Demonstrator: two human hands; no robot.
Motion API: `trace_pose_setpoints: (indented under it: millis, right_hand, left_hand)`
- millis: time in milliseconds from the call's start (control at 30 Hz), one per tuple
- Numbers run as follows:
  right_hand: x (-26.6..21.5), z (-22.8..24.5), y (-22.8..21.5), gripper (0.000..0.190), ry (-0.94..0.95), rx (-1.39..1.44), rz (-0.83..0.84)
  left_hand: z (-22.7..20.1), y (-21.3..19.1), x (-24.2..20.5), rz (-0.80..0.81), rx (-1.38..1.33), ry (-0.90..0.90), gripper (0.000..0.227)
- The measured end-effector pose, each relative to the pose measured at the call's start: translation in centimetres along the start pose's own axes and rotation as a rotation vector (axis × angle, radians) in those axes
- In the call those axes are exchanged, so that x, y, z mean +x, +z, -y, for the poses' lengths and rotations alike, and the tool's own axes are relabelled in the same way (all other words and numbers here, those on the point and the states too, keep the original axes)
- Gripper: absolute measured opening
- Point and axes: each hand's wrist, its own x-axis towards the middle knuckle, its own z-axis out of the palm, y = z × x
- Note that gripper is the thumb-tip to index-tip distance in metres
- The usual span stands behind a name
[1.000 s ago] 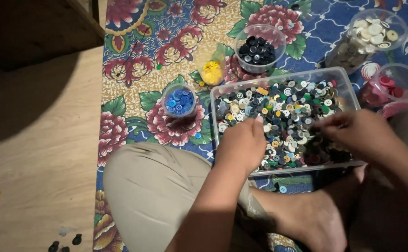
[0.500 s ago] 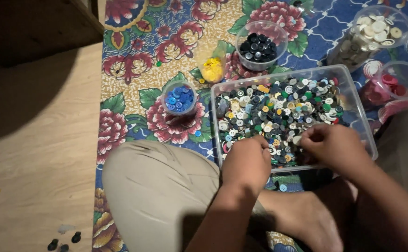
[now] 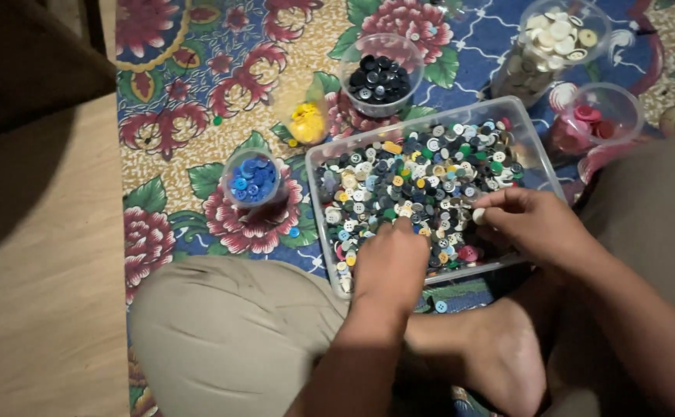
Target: Sorting various colored buttons from a large plastic container into smaller individual containers by color.
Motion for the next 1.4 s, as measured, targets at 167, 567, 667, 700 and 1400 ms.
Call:
trace_pose_setpoints:
  millis: [167,567,667,700,1400]
  right_hand:
    - [0.7,-0.9,-0.7,0.023,0.007,0.094,0.036]
    - [-0.6,0.8,0.9,0.026,0.063,0.134,0.13]
    - [-1.9,2.0,1.9,0.03,0.106,0.176,0.116]
    - [-2.3,2.3,2.2,0.033,0.125,0.227,0.128]
    - [-0.8,0.3,2.9,0.036,0.291,0.8,0.109]
  left_hand:
    - [0.5,0.2,0.4,-0.045,0.046,0.056,0.011]
    - [0.7,-9.1,-2.1,0.115,-0.75,-0.576,0.009]
    - [0.5,-9.3,-2.0,0.086,-0.959,-0.625,0.01]
    - [0.4,-9.1,-1.9,0.068,-1.098,-0.654,0.011]
    - [0.2,-8.2,-2.7,-0.097,-0.95,-0.512,0.028]
